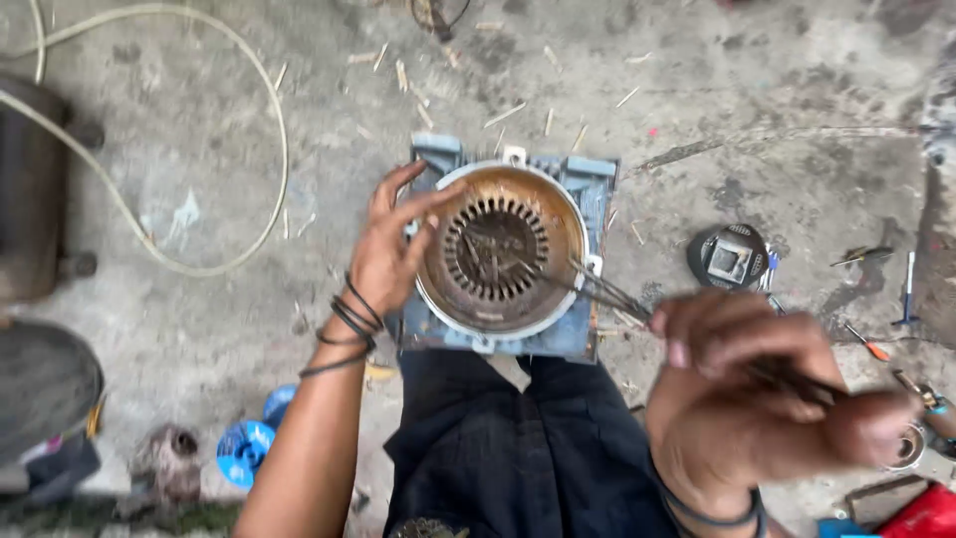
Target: Using a metal tool to clean or scrape the slots of an electric motor stator.
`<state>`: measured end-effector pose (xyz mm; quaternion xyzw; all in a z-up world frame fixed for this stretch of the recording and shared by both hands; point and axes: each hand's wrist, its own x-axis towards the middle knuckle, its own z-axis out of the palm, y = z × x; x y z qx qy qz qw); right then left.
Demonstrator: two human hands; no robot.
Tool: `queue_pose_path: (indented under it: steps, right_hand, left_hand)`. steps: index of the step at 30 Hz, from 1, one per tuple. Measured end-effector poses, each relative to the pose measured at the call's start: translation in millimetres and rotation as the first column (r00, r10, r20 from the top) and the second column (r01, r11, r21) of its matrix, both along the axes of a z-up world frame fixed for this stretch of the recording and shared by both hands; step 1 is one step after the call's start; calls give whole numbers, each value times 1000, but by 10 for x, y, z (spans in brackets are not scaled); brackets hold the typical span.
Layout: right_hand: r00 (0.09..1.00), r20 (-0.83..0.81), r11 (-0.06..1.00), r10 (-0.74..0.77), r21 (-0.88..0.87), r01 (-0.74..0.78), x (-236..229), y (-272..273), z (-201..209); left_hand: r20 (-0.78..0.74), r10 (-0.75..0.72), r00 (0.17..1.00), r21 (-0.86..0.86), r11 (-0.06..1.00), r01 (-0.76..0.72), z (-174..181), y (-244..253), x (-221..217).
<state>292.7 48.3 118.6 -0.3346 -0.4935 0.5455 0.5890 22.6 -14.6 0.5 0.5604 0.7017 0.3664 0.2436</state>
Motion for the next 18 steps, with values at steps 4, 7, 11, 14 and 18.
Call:
queue_pose_path:
  steps: [4,7,11,14,18]
  right_hand:
    - [975,-164,982,152,-86,-168,85,206,84]
    - [974,-180,976,140,-142,-167,58,320,79]
    - [945,-284,955,164,-196,-224,-48,356,-68]
    - [953,-246,962,178,-159,-221,-108,283,-140]
    - [984,-117,980,134,-134,-149,-106,210,-147]
  left_hand:
    - [76,119,990,-11,993,-119,109,4,305]
    - [-178,341,923,-12,937,-348,58,86,496]
    - [-181,391,902,76,920,-384,189,145,585]
    - [-312,402,861,76,914,-399,142,109,620]
    - [-410,299,862,-44,937,-347,315,106,607]
